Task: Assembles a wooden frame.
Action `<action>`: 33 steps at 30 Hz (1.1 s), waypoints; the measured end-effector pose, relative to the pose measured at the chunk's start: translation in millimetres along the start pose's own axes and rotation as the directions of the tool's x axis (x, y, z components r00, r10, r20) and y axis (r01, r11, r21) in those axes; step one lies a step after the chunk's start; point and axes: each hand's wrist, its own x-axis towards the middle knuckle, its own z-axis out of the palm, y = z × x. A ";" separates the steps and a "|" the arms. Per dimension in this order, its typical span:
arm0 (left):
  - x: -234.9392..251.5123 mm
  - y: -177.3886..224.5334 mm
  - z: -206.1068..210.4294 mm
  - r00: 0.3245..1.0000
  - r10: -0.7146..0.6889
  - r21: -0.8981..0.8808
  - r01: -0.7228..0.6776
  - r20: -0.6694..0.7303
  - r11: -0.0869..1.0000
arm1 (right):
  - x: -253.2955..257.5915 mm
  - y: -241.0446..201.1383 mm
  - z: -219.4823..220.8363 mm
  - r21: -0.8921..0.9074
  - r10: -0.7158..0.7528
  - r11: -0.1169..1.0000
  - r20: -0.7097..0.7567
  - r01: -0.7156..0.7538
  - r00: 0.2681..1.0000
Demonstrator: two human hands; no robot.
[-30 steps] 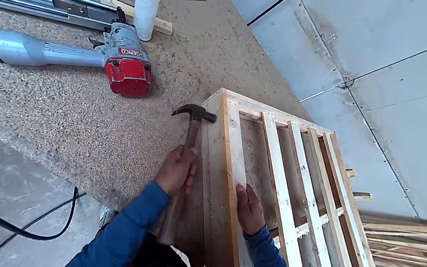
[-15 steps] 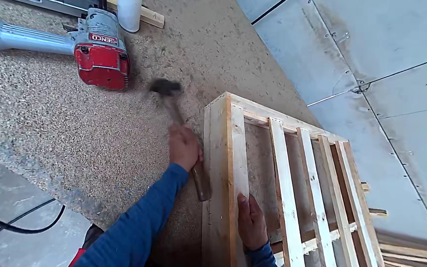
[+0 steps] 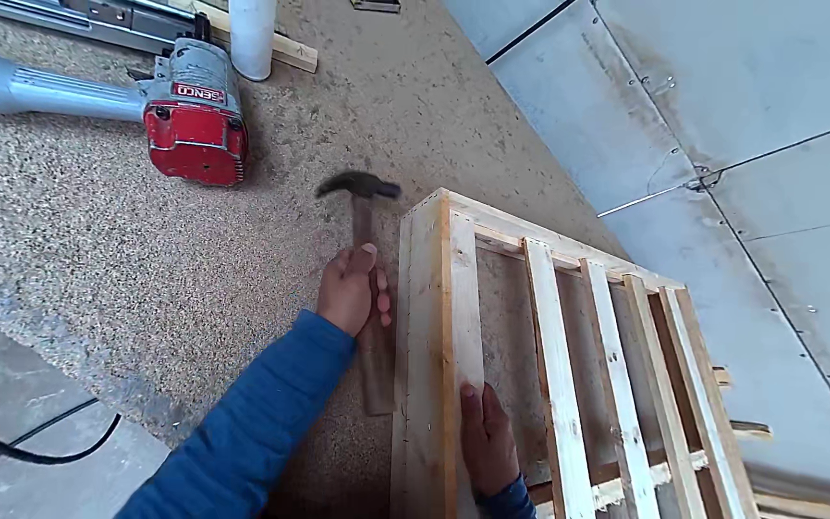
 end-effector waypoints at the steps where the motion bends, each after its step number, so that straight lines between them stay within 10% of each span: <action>1: -3.0 -6.7 9.6 0.989 0.116 -0.070 -0.123 -0.086 0.990 | -1.4 1.7 0.7 -0.002 0.001 1.000 -0.002 -0.001 1.000; 3: 0.7 -23.9 26.4 0.965 0.202 -0.035 -0.210 -0.166 0.977 | -2.5 5.5 -0.6 -0.015 0.011 1.000 -0.008 -0.011 1.000; 7: 7.6 -8.6 4.7 0.977 -0.205 0.190 0.189 0.066 0.963 | 1.1 4.0 -4.1 -0.014 0.020 1.000 -0.002 -0.020 1.000; 12: 8.9 -11.8 17.6 0.986 0.084 -0.049 -0.092 -0.145 0.995 | 2.3 1.8 -3.4 -0.007 0.008 1.000 -0.022 -0.008 1.000; 16: 13.5 0.9 6.7 0.957 -0.237 0.203 0.202 0.167 0.958 | 6.7 -1.1 -7.8 -0.016 -0.001 1.000 -0.013 0.000 1.000; 21: 9.8 0.8 33.0 0.974 0.222 -0.066 -0.225 -0.048 0.972 | 8.3 2.2 -6.8 -0.014 0.004 1.000 -0.018 -0.005 1.000; 25: 14.1 6.2 33.3 0.977 -0.135 0.232 0.096 0.162 0.968 | 12.3 -0.2 -9.9 -0.027 0.022 0.999 -0.022 -0.022 1.000; 30: 17.2 -4.9 42.4 0.987 0.154 -0.008 -0.155 -0.038 0.988 | 14.0 8.3 -8.1 -0.022 0.025 0.999 -0.034 -0.026 0.999; 33: 21.8 -4.9 37.6 0.986 -0.107 0.300 0.065 0.128 0.952 | 16.9 12.6 -9.7 -0.036 0.022 0.999 -0.030 -0.023 0.999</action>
